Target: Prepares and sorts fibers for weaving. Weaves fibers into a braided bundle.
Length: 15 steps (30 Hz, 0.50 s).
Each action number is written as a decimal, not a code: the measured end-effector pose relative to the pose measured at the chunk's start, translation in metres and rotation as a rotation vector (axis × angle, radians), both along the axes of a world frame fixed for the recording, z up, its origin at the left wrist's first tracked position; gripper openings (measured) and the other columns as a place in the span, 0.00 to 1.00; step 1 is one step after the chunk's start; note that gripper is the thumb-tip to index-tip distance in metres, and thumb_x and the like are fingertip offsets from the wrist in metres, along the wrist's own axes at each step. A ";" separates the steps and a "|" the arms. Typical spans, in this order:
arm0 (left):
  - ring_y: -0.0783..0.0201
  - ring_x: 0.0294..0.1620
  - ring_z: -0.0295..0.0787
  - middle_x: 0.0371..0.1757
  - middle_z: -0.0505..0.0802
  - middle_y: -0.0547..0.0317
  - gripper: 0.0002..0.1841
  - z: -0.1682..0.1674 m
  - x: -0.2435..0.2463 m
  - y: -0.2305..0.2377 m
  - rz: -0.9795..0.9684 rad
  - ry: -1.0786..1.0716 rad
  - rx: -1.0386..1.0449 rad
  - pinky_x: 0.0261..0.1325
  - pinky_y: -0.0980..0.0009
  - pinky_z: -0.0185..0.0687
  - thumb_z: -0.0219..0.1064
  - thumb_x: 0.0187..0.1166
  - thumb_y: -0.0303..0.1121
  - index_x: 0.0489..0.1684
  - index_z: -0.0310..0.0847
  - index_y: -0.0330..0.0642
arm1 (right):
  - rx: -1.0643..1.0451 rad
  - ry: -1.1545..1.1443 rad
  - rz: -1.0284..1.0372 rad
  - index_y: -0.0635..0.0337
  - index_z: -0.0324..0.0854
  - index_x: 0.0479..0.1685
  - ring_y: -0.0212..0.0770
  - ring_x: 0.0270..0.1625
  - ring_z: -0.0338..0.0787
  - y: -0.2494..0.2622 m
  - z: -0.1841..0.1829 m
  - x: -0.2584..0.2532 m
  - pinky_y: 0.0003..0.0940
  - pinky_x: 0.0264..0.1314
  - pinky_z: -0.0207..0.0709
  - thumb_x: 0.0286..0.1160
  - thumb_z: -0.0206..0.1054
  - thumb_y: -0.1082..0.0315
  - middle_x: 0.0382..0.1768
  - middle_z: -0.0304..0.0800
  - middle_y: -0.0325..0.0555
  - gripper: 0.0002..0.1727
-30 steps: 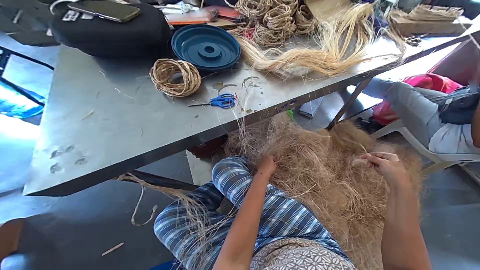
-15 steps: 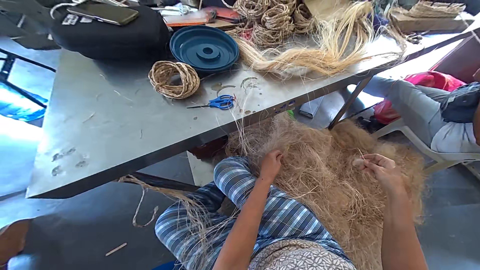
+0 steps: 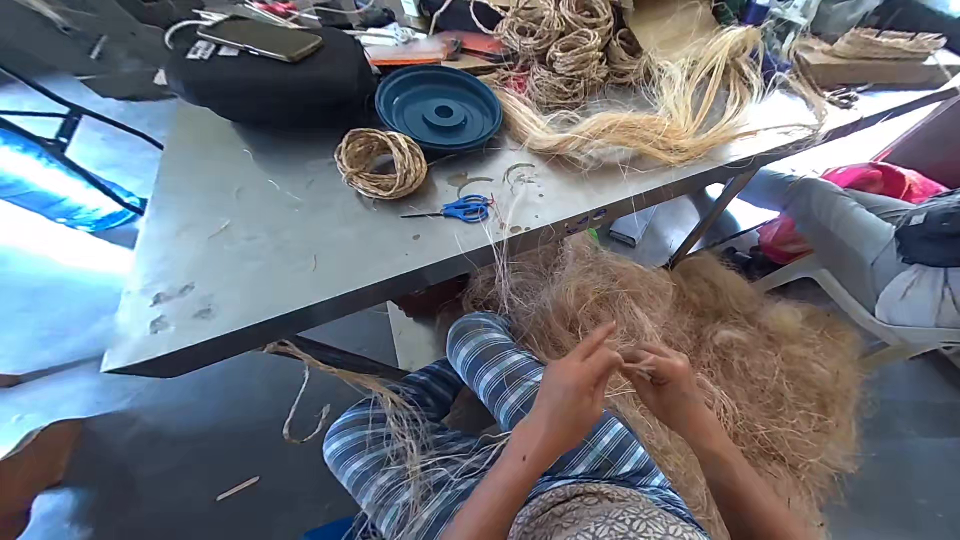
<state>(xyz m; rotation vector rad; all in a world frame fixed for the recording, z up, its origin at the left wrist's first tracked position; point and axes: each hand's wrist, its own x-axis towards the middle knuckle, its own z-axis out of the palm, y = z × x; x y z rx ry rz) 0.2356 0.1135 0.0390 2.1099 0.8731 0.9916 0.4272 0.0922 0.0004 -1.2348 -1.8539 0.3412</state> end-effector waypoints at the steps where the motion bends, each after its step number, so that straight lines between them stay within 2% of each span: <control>1: 0.53 0.57 0.95 0.66 0.91 0.40 0.11 0.001 -0.006 -0.005 -0.050 0.055 -0.051 0.57 0.59 0.90 0.59 0.86 0.26 0.40 0.88 0.32 | 0.019 0.004 0.040 0.59 0.94 0.38 0.39 0.37 0.94 -0.002 0.003 -0.004 0.36 0.43 0.88 0.72 0.67 0.70 0.34 0.95 0.47 0.09; 2: 0.53 0.56 0.95 0.59 0.93 0.42 0.11 -0.001 -0.011 -0.009 -0.085 0.090 -0.087 0.58 0.59 0.90 0.59 0.86 0.26 0.40 0.88 0.32 | 0.033 0.000 0.062 0.58 0.94 0.39 0.37 0.38 0.93 -0.004 0.005 -0.007 0.33 0.44 0.87 0.75 0.66 0.69 0.34 0.95 0.46 0.10; 4: 0.58 0.42 0.93 0.41 0.93 0.47 0.11 -0.006 -0.021 -0.017 -0.090 0.098 -0.103 0.50 0.64 0.88 0.59 0.86 0.26 0.39 0.88 0.32 | 0.039 -0.005 0.080 0.56 0.94 0.39 0.33 0.40 0.93 -0.006 0.008 -0.011 0.27 0.48 0.86 0.80 0.66 0.65 0.34 0.95 0.42 0.10; 5: 0.61 0.38 0.91 0.36 0.92 0.50 0.11 -0.010 -0.025 -0.021 -0.065 0.074 -0.100 0.48 0.67 0.87 0.58 0.86 0.25 0.38 0.88 0.32 | 0.035 -0.009 0.087 0.56 0.94 0.38 0.32 0.41 0.93 -0.006 0.008 -0.012 0.26 0.49 0.86 0.80 0.67 0.65 0.34 0.96 0.42 0.10; 9: 0.69 0.34 0.90 0.32 0.92 0.54 0.11 -0.028 -0.042 -0.034 0.086 -0.009 -0.068 0.46 0.76 0.86 0.57 0.85 0.24 0.38 0.87 0.33 | 0.011 -0.041 0.071 0.57 0.95 0.37 0.34 0.40 0.93 0.001 0.003 -0.008 0.28 0.49 0.86 0.79 0.68 0.64 0.34 0.96 0.42 0.10; 11: 0.74 0.33 0.88 0.31 0.92 0.57 0.11 -0.036 -0.056 -0.035 0.108 -0.065 -0.131 0.46 0.79 0.85 0.57 0.86 0.24 0.39 0.88 0.32 | -0.013 -0.029 0.029 0.60 0.95 0.37 0.34 0.40 0.94 0.007 0.003 0.001 0.29 0.49 0.87 0.77 0.69 0.66 0.35 0.96 0.45 0.10; 13: 0.81 0.31 0.84 0.30 0.91 0.61 0.11 -0.040 -0.071 -0.035 0.120 -0.163 -0.229 0.43 0.84 0.82 0.57 0.86 0.24 0.39 0.87 0.30 | -0.043 0.057 -0.024 0.66 0.93 0.38 0.31 0.37 0.93 0.014 0.002 0.010 0.25 0.46 0.87 0.75 0.69 0.69 0.35 0.96 0.47 0.09; 15: 0.87 0.28 0.78 0.30 0.89 0.69 0.10 -0.043 -0.081 -0.033 0.136 -0.297 -0.325 0.36 0.89 0.75 0.57 0.85 0.23 0.40 0.85 0.31 | -0.113 0.202 -0.103 0.70 0.90 0.40 0.23 0.33 0.89 0.020 -0.002 0.014 0.19 0.40 0.84 0.76 0.68 0.72 0.35 0.95 0.44 0.08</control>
